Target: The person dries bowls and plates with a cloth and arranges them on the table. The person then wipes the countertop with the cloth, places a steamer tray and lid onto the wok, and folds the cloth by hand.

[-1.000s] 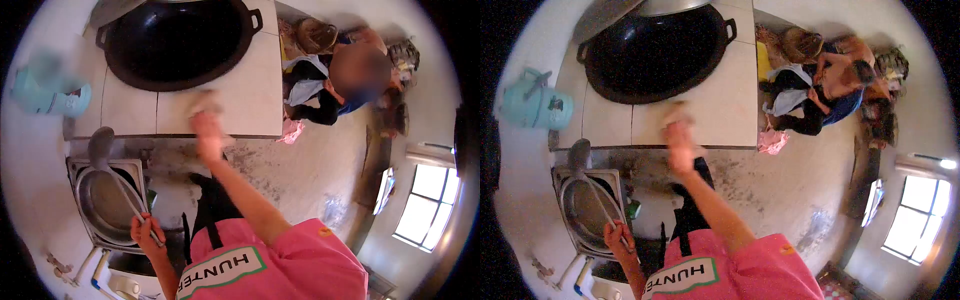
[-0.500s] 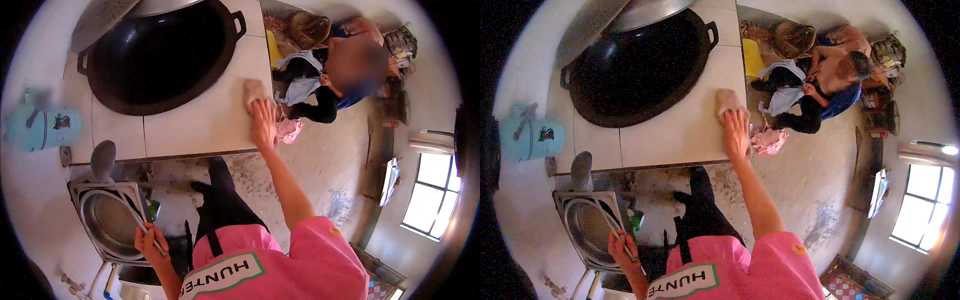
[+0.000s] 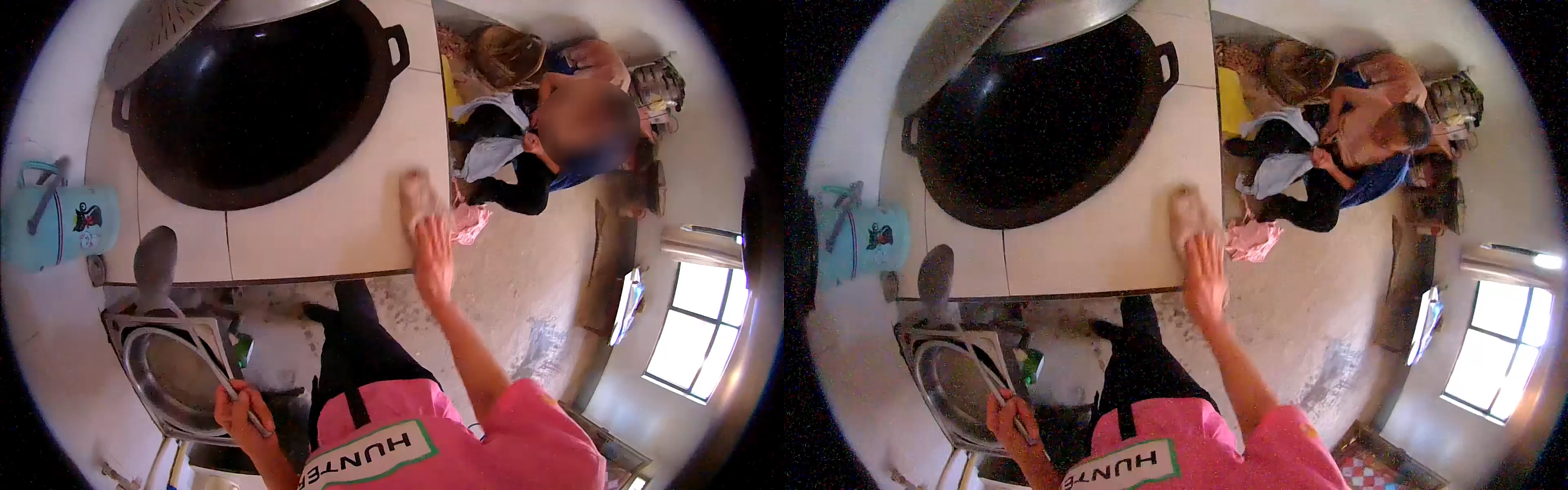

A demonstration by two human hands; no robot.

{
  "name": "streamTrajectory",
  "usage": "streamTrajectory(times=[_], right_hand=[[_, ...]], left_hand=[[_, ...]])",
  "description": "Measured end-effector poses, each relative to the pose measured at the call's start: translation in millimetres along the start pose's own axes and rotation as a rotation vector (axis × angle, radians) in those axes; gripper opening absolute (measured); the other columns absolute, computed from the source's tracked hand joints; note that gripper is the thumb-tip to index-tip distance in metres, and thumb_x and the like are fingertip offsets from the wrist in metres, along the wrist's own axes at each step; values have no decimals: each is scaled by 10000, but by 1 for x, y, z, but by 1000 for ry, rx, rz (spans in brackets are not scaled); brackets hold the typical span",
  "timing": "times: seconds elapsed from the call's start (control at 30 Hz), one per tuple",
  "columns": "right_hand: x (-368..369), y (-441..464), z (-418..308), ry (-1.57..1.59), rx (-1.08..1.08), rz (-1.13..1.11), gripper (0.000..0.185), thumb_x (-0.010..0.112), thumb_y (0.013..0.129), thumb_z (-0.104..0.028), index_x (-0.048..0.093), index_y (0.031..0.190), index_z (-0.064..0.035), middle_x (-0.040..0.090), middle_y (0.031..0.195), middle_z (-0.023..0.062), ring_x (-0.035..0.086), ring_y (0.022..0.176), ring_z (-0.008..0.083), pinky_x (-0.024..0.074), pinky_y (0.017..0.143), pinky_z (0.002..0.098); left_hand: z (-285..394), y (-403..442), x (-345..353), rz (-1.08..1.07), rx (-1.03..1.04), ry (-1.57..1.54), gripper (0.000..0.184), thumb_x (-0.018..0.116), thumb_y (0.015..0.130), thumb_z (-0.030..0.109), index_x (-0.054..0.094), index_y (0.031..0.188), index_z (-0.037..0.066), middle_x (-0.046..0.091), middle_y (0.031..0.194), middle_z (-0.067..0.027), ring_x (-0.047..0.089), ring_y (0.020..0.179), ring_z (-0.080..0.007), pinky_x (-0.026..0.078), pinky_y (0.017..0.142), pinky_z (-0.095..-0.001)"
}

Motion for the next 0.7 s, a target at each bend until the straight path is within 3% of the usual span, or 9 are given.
streamTrajectory(times=[0.1,0.2,0.27,0.3,0.37,0.43,0.5,0.53,0.7], right_hand=[[-11,-3,-4,-42,36,-50,504,437,872,36,434,1373,-20,399,1460,215,325,1398,373,239,1147,506],[16,110,48,-82,47,98,518,473,862,-53,422,1374,0,393,1463,211,301,1404,379,211,1151,528],[42,215,92,-146,33,134,520,459,883,-78,386,1395,-20,378,1458,237,329,1380,386,279,1115,524],[29,256,88,30,60,148,499,442,895,-76,388,1388,-20,382,1455,238,334,1377,380,311,1096,509],[37,297,93,0,-46,213,519,444,873,-49,384,1386,-5,374,1462,235,339,1369,390,324,1098,481],[36,298,88,-156,-79,213,557,425,864,-25,350,1414,21,359,1473,237,357,1346,417,311,1117,450],[31,223,60,-29,-160,234,573,491,814,4,405,1380,-25,337,1492,215,292,1399,394,325,1105,498],[27,171,41,-41,-139,70,616,502,801,32,384,1402,-32,325,1501,200,265,1409,413,302,1127,492],[-26,-9,-43,153,-100,-228,561,559,794,12,468,1347,2,419,1441,222,341,1377,413,215,1161,527]], left_hand=[[4,-1,12,107,36,-32,123,512,867,36,542,981,0,509,594,-81,323,321,-90,260,313,-206],[2,3,20,160,77,6,129,514,868,50,540,983,-2,512,596,-84,317,317,-91,262,317,-203],[-8,6,11,108,71,107,193,526,883,74,527,1061,-1,530,770,-100,391,457,-91,333,408,-195],[-13,6,-6,53,46,184,259,537,898,92,515,1139,0,549,943,-114,468,599,-91,404,497,-190],[-16,7,2,97,24,199,262,536,899,104,515,1138,-1,535,926,-111,463,597,-91,391,497,-195],[-6,12,50,259,47,67,150,511,873,92,539,982,-6,471,545,-74,301,313,-91,224,317,-216],[-15,17,31,88,79,137,142,520,872,68,544,988,-12,471,541,-71,293,309,-94,220,313,-221],[-7,19,41,31,55,72,142,522,870,61,545,988,-14,476,546,-71,292,309,-95,222,311,-219],[14,25,63,-17,61,-5,152,525,868,50,549,1001,-19,475,547,-69,280,309,-92,215,308,-218]])
Point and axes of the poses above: each hand's wrist, its own y-axis towards the middle knuckle, its own x-axis out of the palm, z = x × y, the point moved 1 cm from there along y, towards the middle knuckle
